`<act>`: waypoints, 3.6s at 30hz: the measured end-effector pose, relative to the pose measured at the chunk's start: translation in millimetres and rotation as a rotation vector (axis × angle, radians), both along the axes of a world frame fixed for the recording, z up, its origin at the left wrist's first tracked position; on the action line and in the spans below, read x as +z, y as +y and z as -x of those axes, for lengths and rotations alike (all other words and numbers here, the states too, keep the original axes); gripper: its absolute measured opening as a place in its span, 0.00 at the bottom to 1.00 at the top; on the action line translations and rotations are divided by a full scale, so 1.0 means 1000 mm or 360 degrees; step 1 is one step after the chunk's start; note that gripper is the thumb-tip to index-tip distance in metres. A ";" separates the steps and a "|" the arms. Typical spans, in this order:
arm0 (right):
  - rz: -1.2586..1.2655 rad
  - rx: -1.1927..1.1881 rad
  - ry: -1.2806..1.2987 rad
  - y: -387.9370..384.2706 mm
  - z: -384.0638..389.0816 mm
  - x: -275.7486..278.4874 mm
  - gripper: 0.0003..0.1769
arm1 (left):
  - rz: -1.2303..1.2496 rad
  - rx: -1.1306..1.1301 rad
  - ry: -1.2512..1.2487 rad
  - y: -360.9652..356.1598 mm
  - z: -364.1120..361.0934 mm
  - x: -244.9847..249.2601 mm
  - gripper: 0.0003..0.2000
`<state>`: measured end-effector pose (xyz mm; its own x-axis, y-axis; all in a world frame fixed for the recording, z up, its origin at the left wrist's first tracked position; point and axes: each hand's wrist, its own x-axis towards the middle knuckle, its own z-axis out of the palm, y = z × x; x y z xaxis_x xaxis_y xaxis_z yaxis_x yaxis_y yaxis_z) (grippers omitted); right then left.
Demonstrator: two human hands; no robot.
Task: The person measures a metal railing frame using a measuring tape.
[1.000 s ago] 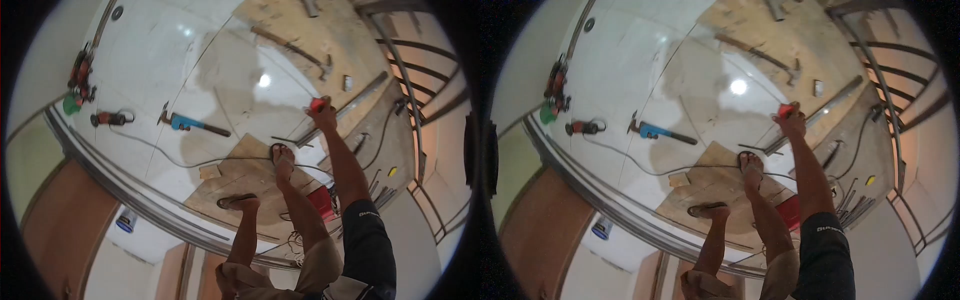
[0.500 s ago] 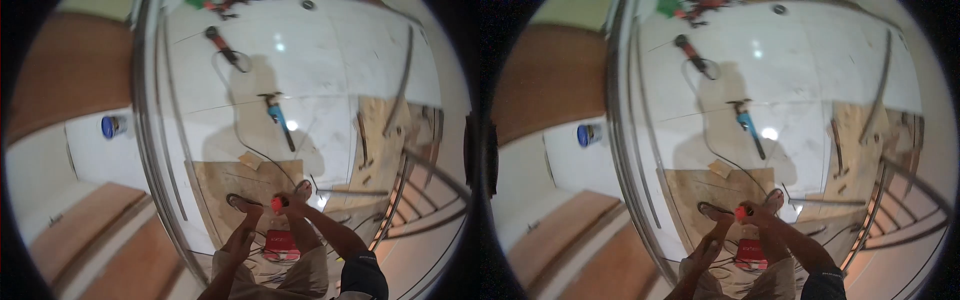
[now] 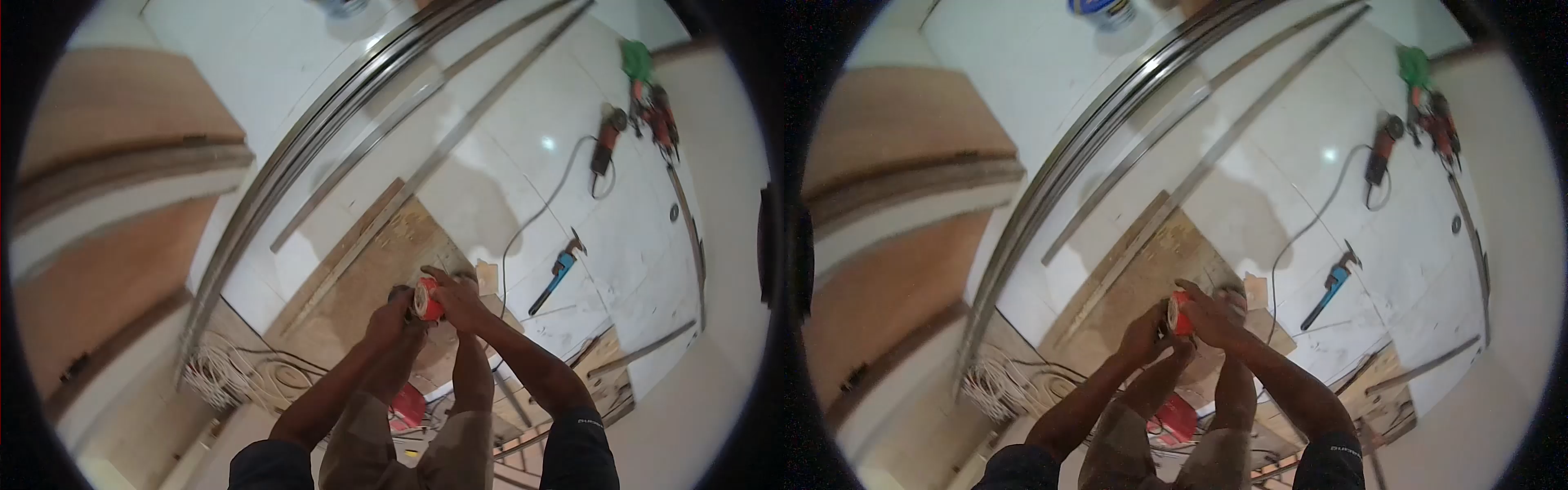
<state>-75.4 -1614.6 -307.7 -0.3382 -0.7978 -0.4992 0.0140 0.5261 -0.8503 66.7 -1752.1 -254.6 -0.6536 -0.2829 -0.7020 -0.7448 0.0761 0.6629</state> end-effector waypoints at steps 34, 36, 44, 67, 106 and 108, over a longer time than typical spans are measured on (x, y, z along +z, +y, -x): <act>-0.0080 0.1915 0.1700 -0.239 -0.023 -0.244 0.12 | 0.0792 0.3700 0.0773 -0.093 -0.578 -0.381 0.08; 0.0028 0.1884 0.1747 -0.231 -0.038 -0.256 0.12 | 0.1061 0.3682 0.0447 -0.097 -0.586 -0.386 0.08; 0.0162 0.1793 0.1751 -0.229 -0.081 -0.256 0.12 | 0.1879 0.3163 -0.0359 -0.101 -0.617 -0.399 0.13; -0.0103 0.1797 0.1715 -0.236 -0.073 -0.242 0.14 | 0.1616 0.3214 -0.0661 -0.104 -0.618 -0.400 0.17; 0.0174 0.1287 0.1943 -0.182 0.103 -0.265 0.07 | 0.1682 0.0407 0.0267 -0.094 -0.239 -0.337 0.28; 0.0236 0.1276 0.1962 -0.181 0.106 -0.267 0.08 | 0.1676 0.0315 0.0327 -0.094 -0.225 -0.340 0.27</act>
